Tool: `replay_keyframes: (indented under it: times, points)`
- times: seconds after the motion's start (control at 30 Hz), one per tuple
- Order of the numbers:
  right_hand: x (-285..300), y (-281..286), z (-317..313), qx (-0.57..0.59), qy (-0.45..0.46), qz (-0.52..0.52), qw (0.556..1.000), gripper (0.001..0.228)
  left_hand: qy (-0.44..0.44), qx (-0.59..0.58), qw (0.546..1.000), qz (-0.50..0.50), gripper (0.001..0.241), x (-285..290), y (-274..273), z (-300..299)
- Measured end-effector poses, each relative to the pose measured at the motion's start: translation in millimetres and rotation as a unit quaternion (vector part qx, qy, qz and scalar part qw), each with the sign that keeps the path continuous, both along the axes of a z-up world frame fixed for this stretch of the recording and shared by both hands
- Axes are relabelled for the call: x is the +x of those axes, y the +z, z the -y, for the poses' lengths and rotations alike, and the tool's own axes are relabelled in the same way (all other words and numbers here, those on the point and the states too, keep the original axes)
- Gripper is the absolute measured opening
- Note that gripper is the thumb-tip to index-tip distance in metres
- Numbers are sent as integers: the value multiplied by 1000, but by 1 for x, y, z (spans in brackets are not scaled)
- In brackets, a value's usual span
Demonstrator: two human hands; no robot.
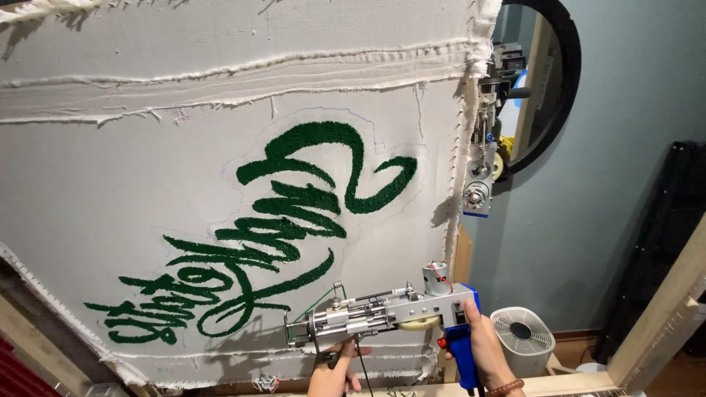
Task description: Using a tufting gun to fill in a rug design with green yarn, handling yarn supplies, and trimming with scissors.
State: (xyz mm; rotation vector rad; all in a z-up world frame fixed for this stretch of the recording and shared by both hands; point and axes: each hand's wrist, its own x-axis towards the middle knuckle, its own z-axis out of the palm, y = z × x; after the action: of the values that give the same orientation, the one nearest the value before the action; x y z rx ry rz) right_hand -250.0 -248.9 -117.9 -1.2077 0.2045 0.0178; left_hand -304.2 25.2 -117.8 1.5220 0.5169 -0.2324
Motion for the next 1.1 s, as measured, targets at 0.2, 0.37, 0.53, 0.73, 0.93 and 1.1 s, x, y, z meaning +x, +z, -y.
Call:
replay_keyframes:
  times: [0.2,0.37,0.53,0.73,0.93,1.1]
  points:
    - [-7,17,-51,-53,23,-13,998,75,17,5,1000,-18,55,-12,-5,-44]
    - [0,6,-114,-65,37,6,997,74,12,0,996,91,41,-24,-12,-100]
    - [6,-8,-200,-96,53,-2,994,75,14,2,996,94,43,-19,-37,-183]
    - [13,-54,-315,-192,35,-74,978,85,0,-37,996,85,34,-3,-90,-304]
    - [19,-108,-426,-166,36,-71,983,77,49,-81,992,85,55,-9,-143,-417]
    - [-8,-96,-529,-278,122,-170,938,76,83,-51,995,25,49,-42,-166,-500]
